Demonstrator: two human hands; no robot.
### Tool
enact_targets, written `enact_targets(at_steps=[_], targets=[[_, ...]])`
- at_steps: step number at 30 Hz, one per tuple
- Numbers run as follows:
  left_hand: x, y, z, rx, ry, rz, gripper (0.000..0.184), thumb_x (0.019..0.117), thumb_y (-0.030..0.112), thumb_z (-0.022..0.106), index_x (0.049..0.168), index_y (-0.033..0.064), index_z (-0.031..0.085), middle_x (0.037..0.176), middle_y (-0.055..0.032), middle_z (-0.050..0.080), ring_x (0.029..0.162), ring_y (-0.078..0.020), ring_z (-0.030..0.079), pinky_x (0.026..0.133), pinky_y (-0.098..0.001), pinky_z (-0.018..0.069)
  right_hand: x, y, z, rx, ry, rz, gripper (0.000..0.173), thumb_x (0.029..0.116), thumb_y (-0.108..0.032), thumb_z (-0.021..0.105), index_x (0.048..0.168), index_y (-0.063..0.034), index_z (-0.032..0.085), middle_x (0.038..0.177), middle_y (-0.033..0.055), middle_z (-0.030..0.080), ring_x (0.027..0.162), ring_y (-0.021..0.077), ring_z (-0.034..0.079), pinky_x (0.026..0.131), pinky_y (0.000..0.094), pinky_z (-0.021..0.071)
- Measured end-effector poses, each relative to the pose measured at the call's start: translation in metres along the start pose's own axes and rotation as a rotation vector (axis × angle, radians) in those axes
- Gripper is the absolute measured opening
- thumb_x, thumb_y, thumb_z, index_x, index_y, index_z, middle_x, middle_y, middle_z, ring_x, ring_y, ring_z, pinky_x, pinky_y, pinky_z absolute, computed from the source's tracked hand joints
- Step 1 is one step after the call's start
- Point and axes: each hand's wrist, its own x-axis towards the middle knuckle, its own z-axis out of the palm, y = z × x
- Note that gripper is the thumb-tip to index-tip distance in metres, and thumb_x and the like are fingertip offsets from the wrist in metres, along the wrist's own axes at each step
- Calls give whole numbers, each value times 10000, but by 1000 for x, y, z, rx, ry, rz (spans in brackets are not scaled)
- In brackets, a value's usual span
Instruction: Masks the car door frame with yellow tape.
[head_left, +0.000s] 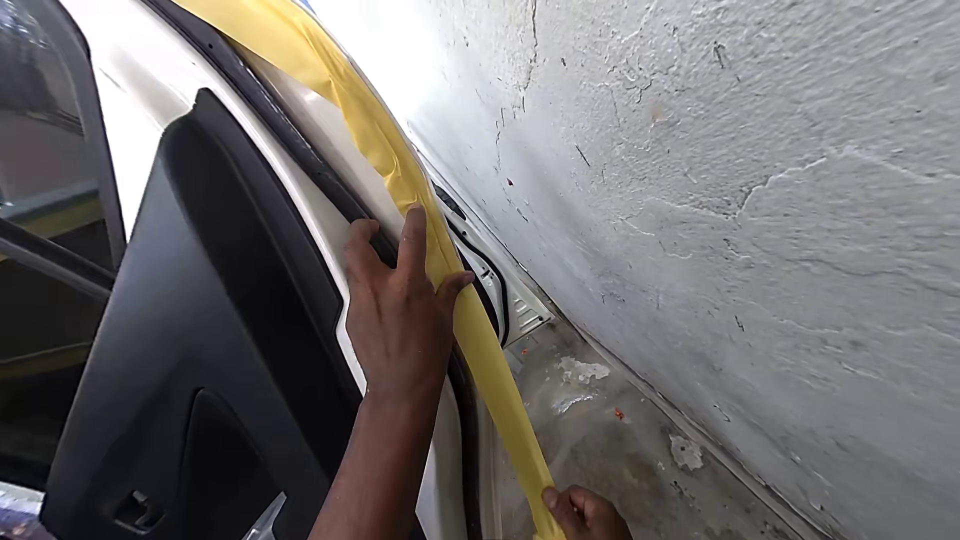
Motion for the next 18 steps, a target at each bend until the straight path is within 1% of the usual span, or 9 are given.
enact_targets(at_steps=[1,3,6,9,10,12,14,16,18], targets=[[-1,0,1,9,-9,5,885,780,426,887,1536,242,465,1451,-266,378,979,-399,598,707,-507,541,7,-1,0,-31,-5,16,543,985,-573,578,954,-53,728,787,112,689,739,272,669,701,541,527],[-1,-1,4,40,-12,26,874,787,407,887,1540,263,467,1474,-287,357,998,-416,593,721,-521,541,18,-3,2,-58,-32,39,564,979,-607,565,953,-67,726,785,103,689,743,269,671,698,540,523],[-2,-3,8,65,0,53,800,789,401,886,1493,261,532,1496,-283,351,1025,-426,590,741,-538,538,32,-5,10,-87,-86,64,598,972,-643,548,936,-73,723,795,109,689,764,279,675,705,548,523],[-5,-5,10,82,-2,93,761,812,377,871,1490,272,541,1551,-277,340,1194,-474,547,851,-575,520,45,-10,16,-122,-137,109,623,953,-679,550,903,-81,714,806,105,686,787,279,672,714,545,517],[-6,-6,11,93,-2,106,753,821,378,864,1492,279,538,1556,-273,342,1207,-474,543,859,-571,518,48,-12,17,-133,-146,124,628,949,-687,549,898,-83,709,811,104,683,796,278,671,716,542,515],[-6,-8,14,109,0,127,743,838,382,847,1503,277,532,1559,-268,350,1183,-468,550,846,-566,510,55,-14,18,-148,-136,136,635,941,-701,549,879,-86,694,799,101,675,786,271,669,705,530,516],[-7,-9,17,138,1,143,718,859,382,828,1503,264,535,1544,-259,381,1177,-465,554,861,-570,501,62,-16,15,-149,-121,136,638,938,-704,554,867,-83,685,787,98,661,770,268,658,698,521,514],[-9,-10,20,150,12,168,655,895,377,791,1490,239,553,1527,-246,405,1147,-461,556,839,-572,484,66,-17,13,-157,-119,148,640,935,-709,553,873,-85,682,787,93,660,767,263,658,696,517,516],[-11,-10,25,173,33,190,569,941,394,732,1463,223,585,1513,-228,426,1102,-437,557,798,-560,453,68,-18,10,-169,-124,159,647,935,-717,543,883,-87,682,796,89,664,779,260,661,700,517,513]])
